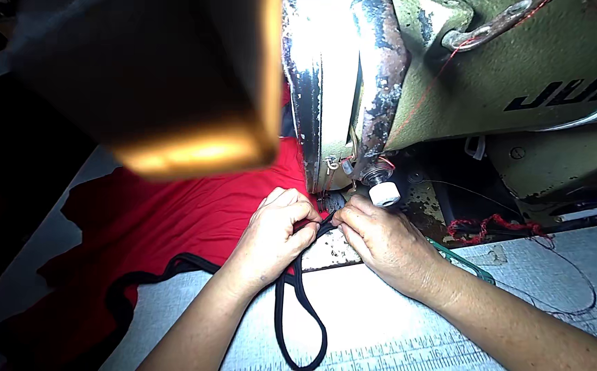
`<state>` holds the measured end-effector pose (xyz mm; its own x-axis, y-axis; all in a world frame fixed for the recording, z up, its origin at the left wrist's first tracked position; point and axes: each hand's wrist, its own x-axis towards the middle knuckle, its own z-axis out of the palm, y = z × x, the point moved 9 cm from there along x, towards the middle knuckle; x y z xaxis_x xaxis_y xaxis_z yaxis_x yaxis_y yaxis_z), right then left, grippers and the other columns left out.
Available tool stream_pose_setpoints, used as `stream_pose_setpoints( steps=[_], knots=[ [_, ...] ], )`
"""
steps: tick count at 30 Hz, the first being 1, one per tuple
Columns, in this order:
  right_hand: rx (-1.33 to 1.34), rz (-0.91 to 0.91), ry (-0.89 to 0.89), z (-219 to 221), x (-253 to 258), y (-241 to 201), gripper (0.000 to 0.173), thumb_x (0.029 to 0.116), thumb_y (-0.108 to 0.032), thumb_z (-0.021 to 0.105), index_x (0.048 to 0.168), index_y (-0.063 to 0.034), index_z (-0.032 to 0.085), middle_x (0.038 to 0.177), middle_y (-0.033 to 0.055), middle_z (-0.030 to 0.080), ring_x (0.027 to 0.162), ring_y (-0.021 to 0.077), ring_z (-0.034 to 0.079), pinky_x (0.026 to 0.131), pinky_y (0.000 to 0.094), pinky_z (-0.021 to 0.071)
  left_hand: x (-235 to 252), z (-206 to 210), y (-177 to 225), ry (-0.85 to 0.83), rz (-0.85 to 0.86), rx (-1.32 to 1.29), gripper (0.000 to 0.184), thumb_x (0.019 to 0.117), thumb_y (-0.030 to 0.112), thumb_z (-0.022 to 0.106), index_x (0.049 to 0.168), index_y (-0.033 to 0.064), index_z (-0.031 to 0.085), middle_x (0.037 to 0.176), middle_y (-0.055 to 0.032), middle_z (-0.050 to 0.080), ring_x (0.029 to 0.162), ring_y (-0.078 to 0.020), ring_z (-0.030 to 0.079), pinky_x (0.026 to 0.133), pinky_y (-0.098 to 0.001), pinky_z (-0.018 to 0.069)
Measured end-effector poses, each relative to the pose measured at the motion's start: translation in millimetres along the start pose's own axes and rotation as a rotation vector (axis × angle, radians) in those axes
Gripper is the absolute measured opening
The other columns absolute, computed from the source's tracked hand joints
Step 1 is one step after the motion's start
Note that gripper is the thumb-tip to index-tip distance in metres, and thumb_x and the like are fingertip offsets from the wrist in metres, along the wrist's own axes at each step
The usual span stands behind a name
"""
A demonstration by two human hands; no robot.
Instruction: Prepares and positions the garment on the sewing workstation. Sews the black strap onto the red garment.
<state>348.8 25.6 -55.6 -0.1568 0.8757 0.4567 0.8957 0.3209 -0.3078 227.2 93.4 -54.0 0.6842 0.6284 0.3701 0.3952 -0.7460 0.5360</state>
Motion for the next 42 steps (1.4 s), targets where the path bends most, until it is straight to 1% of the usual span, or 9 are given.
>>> stream_pose_setpoints(
  steps=[6,12,16,18,21,27,33,36,42],
  knots=[
    [0.069,-0.059,-0.045,2,-1,-1,0.019,0.0992,-0.016,0.053,0.093,-0.0131,0.07,0.085,0.0,0.061,0.082,0.0132,0.063,0.076,0.0312,0.0495,-4,-3,13,0.067,0.111,0.068,0.016,0.0903,0.015,0.062,0.091,0.0157,0.078,0.083,0.008,0.062,0.09,-0.0058,0.058,0.081,-0.0216,0.0462],
    [0.115,-0.065,-0.05,0,-2,1,0.017,0.0969,-0.015,0.054,0.091,-0.0131,0.071,0.083,-0.0014,0.061,0.081,0.011,0.062,0.078,0.03,0.0495,-4,0,11,0.022,0.097,0.055,0.019,0.0912,0.015,0.059,0.09,0.0158,0.078,0.086,0.0092,0.064,0.09,-0.0037,0.06,0.083,-0.0215,0.0476],
    [0.119,-0.053,0.015,-3,-4,2,0.015,0.0947,-0.014,0.056,0.089,-0.0131,0.07,0.08,-0.0022,0.061,0.076,0.0096,0.061,0.072,0.0276,0.0493,-5,2,16,-0.012,0.139,0.096,0.021,0.0917,0.016,0.057,0.091,0.0164,0.078,0.088,0.0086,0.065,0.091,-0.0054,0.059,0.081,-0.0224,0.0466],
    [0.138,-0.036,0.044,-4,-4,3,0.014,0.0929,-0.013,0.056,0.094,-0.0146,0.069,0.081,-0.0036,0.063,0.075,0.008,0.061,0.072,0.0268,0.0495,-7,2,19,-0.014,0.157,0.135,0.022,0.0921,0.017,0.056,0.091,0.0166,0.078,0.088,0.0077,0.064,0.091,-0.0064,0.058,0.08,-0.0224,0.0464],
    [0.14,-0.027,0.033,-4,-6,3,0.029,0.0933,-0.013,0.056,0.114,-0.0197,0.075,0.087,-0.003,0.066,0.08,0.0107,0.064,0.075,0.0298,0.0523,-8,2,22,-0.005,0.167,0.184,0.021,0.0929,0.019,0.057,0.091,0.0166,0.078,0.089,0.0064,0.063,0.091,-0.0083,0.057,0.078,-0.023,0.0457],
    [0.048,-0.082,0.069,-7,-10,-3,0.029,0.0897,-0.011,0.06,0.107,-0.0179,0.082,0.078,-0.0015,0.058,0.073,0.0111,0.058,0.064,0.0232,0.048,-9,2,23,-0.012,0.135,0.19,0.021,0.094,0.02,0.058,0.092,0.0168,0.079,0.105,0.004,0.068,0.107,-0.0097,0.061,0.088,-0.0258,0.0498],
    [-0.106,-0.214,0.073,-6,-13,-17,0.029,0.0888,-0.009,0.06,0.11,-0.0109,0.08,0.078,0.0028,0.06,0.073,0.0173,0.06,0.068,0.0289,0.0489,-14,0,16,-0.02,0.14,0.164,0.022,0.0954,0.024,0.059,0.098,0.0196,0.081,0.11,0.0063,0.07,0.111,-0.0077,0.062,0.093,-0.0276,0.0491],
    [-0.122,-0.235,0.071,-7,-14,-19,0.027,0.0893,-0.008,0.06,0.109,-0.0086,0.078,0.082,0.0037,0.062,0.077,0.0185,0.062,0.07,0.0294,0.0503,-16,-2,13,-0.021,0.163,0.156,0.025,0.0952,0.025,0.058,0.103,0.0214,0.081,0.113,0.0064,0.071,0.114,-0.0079,0.062,0.095,-0.0286,0.0487],
    [-0.142,-0.218,0.081,-6,-13,-20,0.026,0.0894,-0.008,0.06,0.109,-0.0075,0.078,0.083,0.0044,0.063,0.078,0.0196,0.063,0.072,0.0299,0.0524,-11,-4,8,-0.057,0.189,0.115,0.024,0.095,0.026,0.059,0.102,0.0223,0.082,0.114,0.0068,0.072,0.116,-0.0075,0.062,0.096,-0.0281,0.0485]
  ],
)
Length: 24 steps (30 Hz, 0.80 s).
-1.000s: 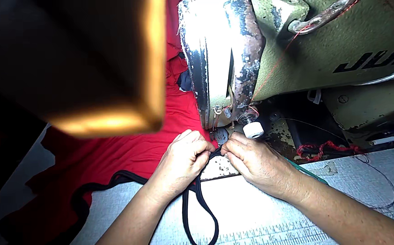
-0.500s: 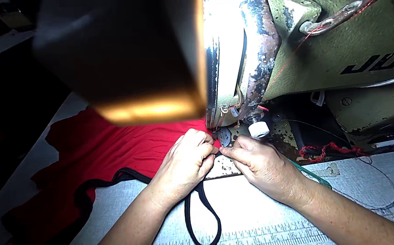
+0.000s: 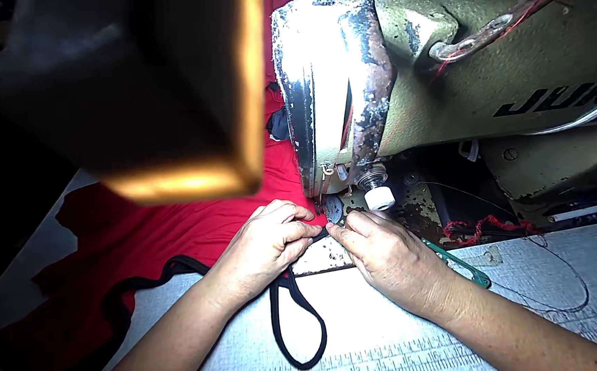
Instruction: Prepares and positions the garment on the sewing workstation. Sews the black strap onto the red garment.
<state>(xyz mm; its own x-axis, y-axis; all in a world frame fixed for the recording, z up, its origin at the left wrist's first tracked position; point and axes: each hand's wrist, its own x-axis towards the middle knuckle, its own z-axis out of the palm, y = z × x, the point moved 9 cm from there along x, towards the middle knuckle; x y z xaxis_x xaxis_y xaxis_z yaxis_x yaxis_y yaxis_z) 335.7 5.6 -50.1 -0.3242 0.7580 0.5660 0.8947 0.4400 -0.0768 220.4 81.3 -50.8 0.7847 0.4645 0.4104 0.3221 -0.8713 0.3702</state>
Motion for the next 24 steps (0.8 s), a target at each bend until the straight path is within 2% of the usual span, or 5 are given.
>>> stream_pose_setpoints(
  steps=[4,10,16,20,24],
  knots=[
    [-0.028,0.027,-0.037,2,5,2,0.026,0.0905,-0.009,0.061,0.111,-0.007,0.078,0.084,0.0048,0.063,0.077,0.0193,0.063,0.071,0.0292,0.0531,4,-2,-8,0.004,-0.002,-0.029,0.024,0.0957,0.026,0.06,0.103,0.0199,0.082,0.114,0.005,0.073,0.117,-0.0082,0.063,0.101,-0.0294,0.0484],
    [-0.049,0.079,-0.117,4,13,7,0.028,0.0911,-0.006,0.063,0.115,-0.0066,0.077,0.086,0.0077,0.063,0.072,0.0204,0.064,0.065,0.0302,0.0543,9,-5,-13,0.025,0.0,-0.067,0.022,0.0947,0.022,0.062,0.101,0.0165,0.082,0.113,0.003,0.073,0.117,-0.0087,0.062,0.102,-0.0225,0.0476],
    [-0.049,0.079,-0.07,4,13,7,0.028,0.0917,-0.006,0.061,0.114,-0.0058,0.077,0.087,0.0079,0.063,0.074,0.0207,0.064,0.068,0.0308,0.0546,10,-5,-14,0.031,-0.007,-0.077,0.022,0.0945,0.021,0.061,0.1,0.0156,0.082,0.113,0.0032,0.073,0.116,-0.0082,0.062,0.101,-0.0228,0.0476],
    [-0.053,0.107,-0.086,7,13,10,0.029,0.0922,-0.007,0.062,0.117,-0.0064,0.077,0.093,0.0097,0.067,0.082,0.0234,0.068,0.074,0.0331,0.0564,13,-4,-16,0.03,-0.008,-0.056,0.024,0.0942,0.02,0.059,0.1,0.0159,0.082,0.113,0.003,0.073,0.117,-0.0091,0.062,0.103,-0.0277,0.0466],
    [-0.044,0.118,-0.077,9,15,13,0.029,0.092,-0.006,0.063,0.117,-0.0067,0.077,0.098,0.0117,0.069,0.086,0.0258,0.069,0.077,0.0358,0.057,15,-6,-19,0.043,-0.026,-0.056,0.022,0.0935,0.02,0.061,0.098,0.0167,0.082,0.111,0.0027,0.074,0.117,-0.0076,0.062,0.101,-0.0224,0.0473]
  ],
)
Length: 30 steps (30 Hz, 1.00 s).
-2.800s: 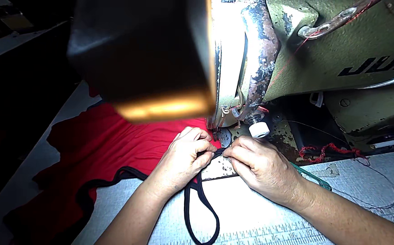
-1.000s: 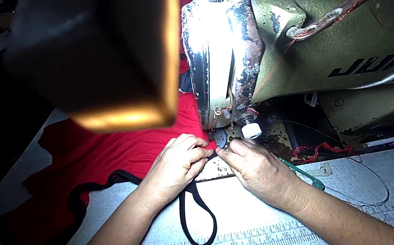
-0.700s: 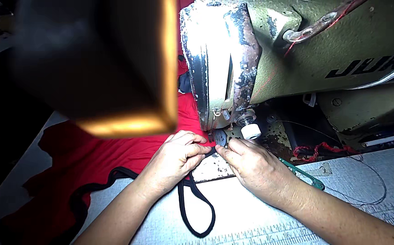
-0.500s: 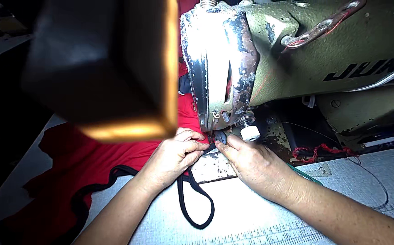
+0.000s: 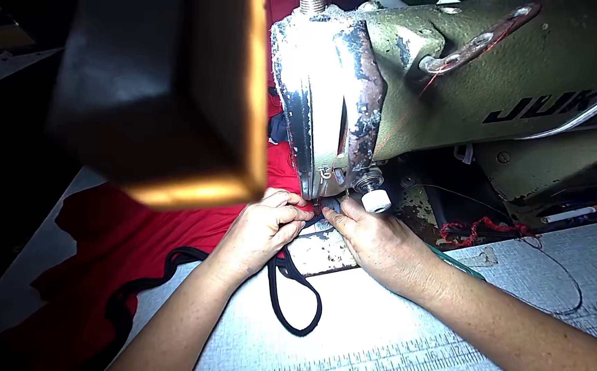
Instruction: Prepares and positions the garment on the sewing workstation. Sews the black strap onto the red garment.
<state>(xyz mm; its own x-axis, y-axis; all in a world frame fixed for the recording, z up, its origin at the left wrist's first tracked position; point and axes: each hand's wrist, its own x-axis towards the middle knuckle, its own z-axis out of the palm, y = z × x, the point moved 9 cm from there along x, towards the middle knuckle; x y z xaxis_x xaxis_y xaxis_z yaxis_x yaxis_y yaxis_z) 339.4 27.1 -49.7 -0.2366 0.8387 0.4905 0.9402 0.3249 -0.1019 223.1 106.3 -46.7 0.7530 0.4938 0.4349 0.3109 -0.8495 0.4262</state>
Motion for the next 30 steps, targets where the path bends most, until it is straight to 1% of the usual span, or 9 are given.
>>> stream_pose_setpoints(
  steps=[3,5,8,13,17,22,24,27,30],
  knots=[
    [0.006,0.018,-0.013,1.0,-0.5,1.6,0.029,0.0924,-0.007,0.063,0.118,-0.0084,0.077,0.1,0.0115,0.069,0.09,0.0262,0.069,0.081,0.0358,0.0579,0.5,1.2,-0.9,-0.012,-0.008,0.01,0.023,0.0936,0.02,0.06,0.099,0.0177,0.082,0.112,0.0029,0.073,0.116,-0.0087,0.062,0.101,-0.0274,0.0476],
    [0.005,0.027,-0.021,1.0,0.2,1.9,0.03,0.0922,-0.008,0.063,0.119,-0.0089,0.077,0.101,0.011,0.069,0.092,0.0263,0.069,0.082,0.036,0.0578,0.8,0.6,-1.0,-0.006,-0.016,0.002,0.022,0.0932,0.019,0.06,0.098,0.0178,0.082,0.111,0.0041,0.073,0.115,-0.0062,0.062,0.1,-0.0234,0.0477],
    [0.001,0.028,-0.029,2.2,0.5,2.1,0.03,0.0926,-0.008,0.063,0.119,-0.0088,0.076,0.1,0.0108,0.069,0.091,0.026,0.069,0.081,0.0364,0.0573,-0.1,0.5,-0.9,0.003,-0.012,0.009,0.022,0.0938,0.02,0.061,0.098,0.0176,0.082,0.111,0.004,0.073,0.117,-0.007,0.062,0.101,-0.0236,0.0473],
    [0.01,0.038,-0.025,1.5,0.1,2.1,0.03,0.0936,-0.009,0.062,0.12,-0.0082,0.076,0.103,0.0112,0.07,0.094,0.0268,0.069,0.082,0.0368,0.0574,-1.3,1.7,0.3,-0.014,-0.013,0.04,0.025,0.0948,0.021,0.058,0.1,0.0186,0.082,0.114,0.0032,0.073,0.117,-0.0103,0.062,0.1,-0.0333,0.0469],
    [0.016,0.055,-0.048,2.5,2.2,2.3,0.031,0.0928,-0.008,0.064,0.122,-0.0072,0.075,0.104,0.0112,0.069,0.093,0.0266,0.069,0.08,0.0371,0.0578,-1.4,2.1,-0.2,-0.007,-0.02,0.056,0.025,0.0947,0.022,0.058,0.101,0.0192,0.082,0.115,0.0022,0.073,0.118,-0.0112,0.062,0.1,-0.0342,0.0472],
    [0.01,0.054,-0.057,4.3,1.2,2.6,0.032,0.0947,-0.009,0.061,0.124,-0.0091,0.074,0.107,0.0112,0.07,0.097,0.0261,0.069,0.087,0.0371,0.0567,-2.1,2.2,0.8,-0.003,-0.023,0.055,0.024,0.0951,0.022,0.059,0.101,0.019,0.082,0.114,0.004,0.073,0.117,-0.0077,0.063,0.102,-0.0282,0.0483],
    [0.004,0.06,-0.056,3.7,1.2,2.6,0.033,0.094,-0.009,0.061,0.124,-0.0088,0.074,0.109,0.0117,0.071,0.098,0.0261,0.069,0.088,0.0371,0.0565,-2.6,2.6,0.7,0.001,-0.025,0.051,0.025,0.0954,0.022,0.058,0.102,0.019,0.082,0.114,0.0042,0.073,0.116,-0.0078,0.064,0.102,-0.032,0.0478],
    [-0.008,0.054,-0.046,3.8,0.8,3.0,0.033,0.0945,-0.009,0.06,0.125,-0.0098,0.074,0.107,0.0109,0.07,0.096,0.0257,0.069,0.085,0.0368,0.0565,-2.3,3.5,0.4,-0.021,-0.033,0.068,0.025,0.0957,0.022,0.058,0.104,0.0197,0.082,0.117,0.0034,0.072,0.118,-0.0099,0.063,0.103,-0.0346,0.047],
    [-0.006,0.048,-0.038,4.1,0.5,3.4,0.034,0.0961,-0.009,0.058,0.126,-0.0091,0.073,0.108,0.0116,0.071,0.096,0.0265,0.07,0.085,0.0384,0.0567,-0.8,2.9,2.0,-0.013,-0.018,0.078,0.024,0.0949,0.021,0.059,0.103,0.0188,0.082,0.114,0.0022,0.072,0.116,-0.0114,0.063,0.099,-0.0331,0.0482]
  ],
)
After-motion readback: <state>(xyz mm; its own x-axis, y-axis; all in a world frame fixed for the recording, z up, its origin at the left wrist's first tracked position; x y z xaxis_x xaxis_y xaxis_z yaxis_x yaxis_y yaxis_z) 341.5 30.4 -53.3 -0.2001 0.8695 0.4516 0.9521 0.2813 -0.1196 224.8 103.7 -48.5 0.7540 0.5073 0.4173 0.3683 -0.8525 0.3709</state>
